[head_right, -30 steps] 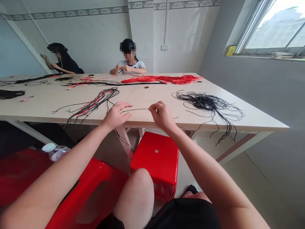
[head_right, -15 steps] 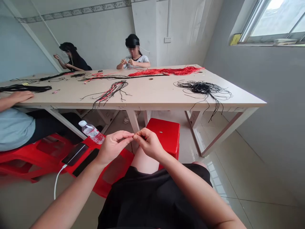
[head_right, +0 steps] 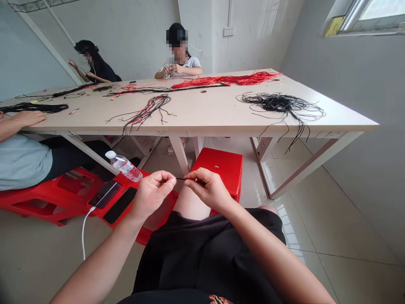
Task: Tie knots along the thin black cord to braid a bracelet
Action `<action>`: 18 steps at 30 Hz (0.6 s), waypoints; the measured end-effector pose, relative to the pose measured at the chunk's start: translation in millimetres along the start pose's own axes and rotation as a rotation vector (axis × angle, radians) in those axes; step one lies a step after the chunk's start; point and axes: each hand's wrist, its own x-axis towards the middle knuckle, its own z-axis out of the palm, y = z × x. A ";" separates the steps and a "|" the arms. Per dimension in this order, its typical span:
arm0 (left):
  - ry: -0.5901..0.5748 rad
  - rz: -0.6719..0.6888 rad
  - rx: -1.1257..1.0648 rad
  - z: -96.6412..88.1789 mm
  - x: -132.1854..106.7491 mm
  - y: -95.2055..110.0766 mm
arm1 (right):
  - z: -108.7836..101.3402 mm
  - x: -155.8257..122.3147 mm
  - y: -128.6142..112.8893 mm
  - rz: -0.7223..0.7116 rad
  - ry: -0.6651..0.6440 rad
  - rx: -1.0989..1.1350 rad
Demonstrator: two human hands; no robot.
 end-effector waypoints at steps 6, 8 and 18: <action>-0.132 -0.182 -0.265 11.7 -2.6 3.3 | -14.4 -22.6 -1.4 0.020 0.034 0.061; -0.172 -0.192 -0.272 13.6 -4.0 8.8 | -13.6 -25.7 -4.4 0.030 0.050 0.092; -0.292 -0.206 -0.192 24.8 -9.6 9.9 | -28.5 -31.6 -10.2 0.142 -0.078 0.058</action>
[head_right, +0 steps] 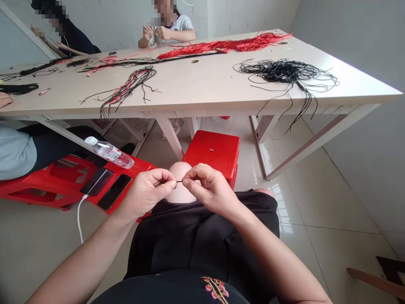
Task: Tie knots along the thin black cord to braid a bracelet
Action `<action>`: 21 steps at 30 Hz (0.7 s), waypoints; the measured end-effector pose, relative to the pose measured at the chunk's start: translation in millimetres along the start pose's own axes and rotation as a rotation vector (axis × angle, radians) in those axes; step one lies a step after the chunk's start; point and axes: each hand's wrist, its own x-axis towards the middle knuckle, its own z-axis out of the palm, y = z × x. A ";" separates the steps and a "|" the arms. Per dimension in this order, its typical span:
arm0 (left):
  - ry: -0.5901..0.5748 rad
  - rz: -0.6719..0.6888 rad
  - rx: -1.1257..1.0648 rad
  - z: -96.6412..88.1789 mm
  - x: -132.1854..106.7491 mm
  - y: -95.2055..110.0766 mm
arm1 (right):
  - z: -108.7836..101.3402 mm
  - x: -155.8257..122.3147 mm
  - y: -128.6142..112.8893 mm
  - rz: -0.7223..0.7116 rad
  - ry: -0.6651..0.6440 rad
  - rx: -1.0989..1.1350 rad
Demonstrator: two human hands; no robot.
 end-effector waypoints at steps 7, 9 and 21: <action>-0.166 -0.186 -0.123 17.1 -2.6 -5.5 | -12.0 -8.1 -2.8 0.064 -0.099 -0.057; -0.183 -0.222 -0.178 19.3 -3.1 -8.0 | -11.0 -10.0 -0.8 0.092 -0.124 -0.022; -0.178 -0.390 -0.681 12.9 -11.0 -15.9 | 4.7 1.3 48.5 0.060 0.087 0.007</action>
